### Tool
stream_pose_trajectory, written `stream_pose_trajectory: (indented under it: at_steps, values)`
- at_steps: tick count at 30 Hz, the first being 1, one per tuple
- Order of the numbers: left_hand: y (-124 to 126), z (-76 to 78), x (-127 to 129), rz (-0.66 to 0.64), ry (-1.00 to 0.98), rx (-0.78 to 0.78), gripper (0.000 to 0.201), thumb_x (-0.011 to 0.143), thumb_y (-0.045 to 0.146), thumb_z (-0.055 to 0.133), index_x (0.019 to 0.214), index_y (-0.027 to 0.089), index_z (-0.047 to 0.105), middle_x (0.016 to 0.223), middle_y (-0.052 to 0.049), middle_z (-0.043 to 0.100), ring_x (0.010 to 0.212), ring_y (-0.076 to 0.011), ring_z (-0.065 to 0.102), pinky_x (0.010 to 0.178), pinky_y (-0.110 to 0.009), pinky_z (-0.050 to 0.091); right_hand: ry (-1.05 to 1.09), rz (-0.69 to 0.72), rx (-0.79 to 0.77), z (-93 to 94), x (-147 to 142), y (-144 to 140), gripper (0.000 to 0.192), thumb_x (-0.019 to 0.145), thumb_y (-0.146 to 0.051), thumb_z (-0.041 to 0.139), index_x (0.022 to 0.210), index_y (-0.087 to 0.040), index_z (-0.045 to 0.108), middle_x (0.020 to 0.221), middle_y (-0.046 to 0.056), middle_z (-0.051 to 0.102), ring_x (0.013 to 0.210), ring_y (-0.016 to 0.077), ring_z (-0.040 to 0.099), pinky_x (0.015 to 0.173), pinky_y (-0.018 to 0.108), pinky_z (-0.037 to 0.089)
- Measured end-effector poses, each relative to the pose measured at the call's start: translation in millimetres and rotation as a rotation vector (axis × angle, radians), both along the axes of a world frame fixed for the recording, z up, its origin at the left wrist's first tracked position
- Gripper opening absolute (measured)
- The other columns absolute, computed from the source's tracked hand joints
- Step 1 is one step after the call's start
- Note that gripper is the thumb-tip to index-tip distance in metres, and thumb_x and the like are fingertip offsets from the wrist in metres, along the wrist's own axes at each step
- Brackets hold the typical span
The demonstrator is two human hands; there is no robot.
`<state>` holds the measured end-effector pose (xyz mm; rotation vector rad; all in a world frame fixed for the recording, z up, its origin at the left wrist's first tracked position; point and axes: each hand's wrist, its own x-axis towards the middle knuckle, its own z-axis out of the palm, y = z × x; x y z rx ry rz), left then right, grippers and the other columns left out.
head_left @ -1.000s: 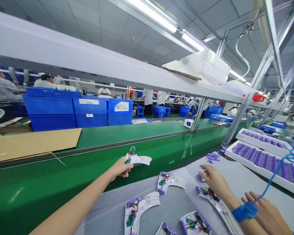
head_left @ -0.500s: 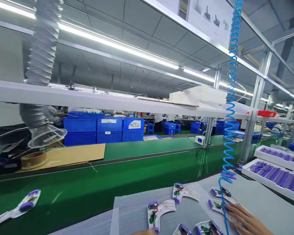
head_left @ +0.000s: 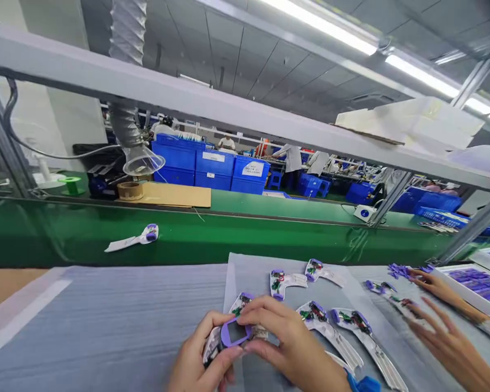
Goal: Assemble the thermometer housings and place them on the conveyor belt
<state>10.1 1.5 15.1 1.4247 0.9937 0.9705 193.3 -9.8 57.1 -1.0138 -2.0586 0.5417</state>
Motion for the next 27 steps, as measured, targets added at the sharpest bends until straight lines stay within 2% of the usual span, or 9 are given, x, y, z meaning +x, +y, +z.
stream_pose_trajectory:
  at_steps: [5, 10, 14, 18, 21, 27]
  values:
    - [-5, 8.8, 1, 0.004, 0.088, 0.035, 0.023, 0.076, 0.035, 0.060, 0.094, 0.021, 0.059, 0.054, 0.006, 0.056, 0.049, -0.0121, 0.052, 0.049, -0.018, 0.042, -0.123, -0.060, 0.112, -5.1, -5, -10, 0.021, 0.090, -0.021, 0.055, 0.109, -0.020, 0.062, 0.101, 0.009, 0.061, 0.091, 0.0177, 0.061, 0.080, 0.028, 0.050]
    - [-8, 6.1, -2, 0.018, 0.108, 0.080, 0.025, 0.075, 0.035, 0.062, 0.098, 0.024, 0.061, 0.063, 0.005, 0.061, 0.051, -0.0120, 0.052, 0.051, -0.019, 0.043, -0.098, -0.078, 0.209, -13.0, -7, -10, 0.020, 0.091, -0.024, 0.054, 0.109, -0.021, 0.062, 0.099, 0.008, 0.062, 0.087, 0.0174, 0.062, 0.076, 0.028, 0.053]
    - [-8, 4.5, -3, 0.041, 0.092, 0.056, 0.026, 0.076, 0.035, 0.061, 0.100, 0.023, 0.061, 0.060, 0.005, 0.059, 0.052, -0.0131, 0.053, 0.052, -0.019, 0.044, -0.056, -0.087, 0.306, -15.7, -8, -9, 0.015, 0.090, -0.023, 0.055, 0.102, -0.024, 0.065, 0.098, 0.007, 0.063, 0.086, 0.0160, 0.062, 0.074, 0.025, 0.053]
    - [-6, 7.9, -5, 0.035, 0.145, 0.093, 0.023, 0.076, 0.034, 0.061, 0.097, 0.024, 0.063, 0.080, 0.002, 0.066, 0.056, -0.0125, 0.055, 0.054, -0.018, 0.045, -0.026, -0.069, 0.275, -15.2, -9, -7, 0.025, 0.091, -0.022, 0.054, 0.115, -0.022, 0.059, 0.098, 0.008, 0.062, 0.089, 0.0166, 0.062, 0.077, 0.026, 0.054]
    - [-5, 11.4, -6, 0.037, 0.182, 0.106, 0.024, 0.076, 0.035, 0.060, 0.097, 0.024, 0.063, 0.092, 0.001, 0.067, 0.055, -0.0121, 0.055, 0.051, -0.019, 0.045, -0.044, -0.057, 0.289, -15.5, -8, -5, 0.024, 0.092, -0.023, 0.053, 0.114, -0.021, 0.060, 0.099, 0.009, 0.062, 0.089, 0.0168, 0.062, 0.077, 0.027, 0.054]
    - [-6, 13.2, -3, 0.019, 0.159, 0.088, 0.020, 0.076, 0.030, 0.059, 0.095, 0.024, 0.063, 0.068, 0.004, 0.063, 0.053, -0.0126, 0.055, 0.054, -0.018, 0.045, -0.059, -0.064, 0.292, -16.5, -4, -6, 0.018, 0.091, -0.025, 0.054, 0.106, -0.022, 0.064, 0.098, 0.008, 0.063, 0.087, 0.0174, 0.062, 0.076, 0.028, 0.053]
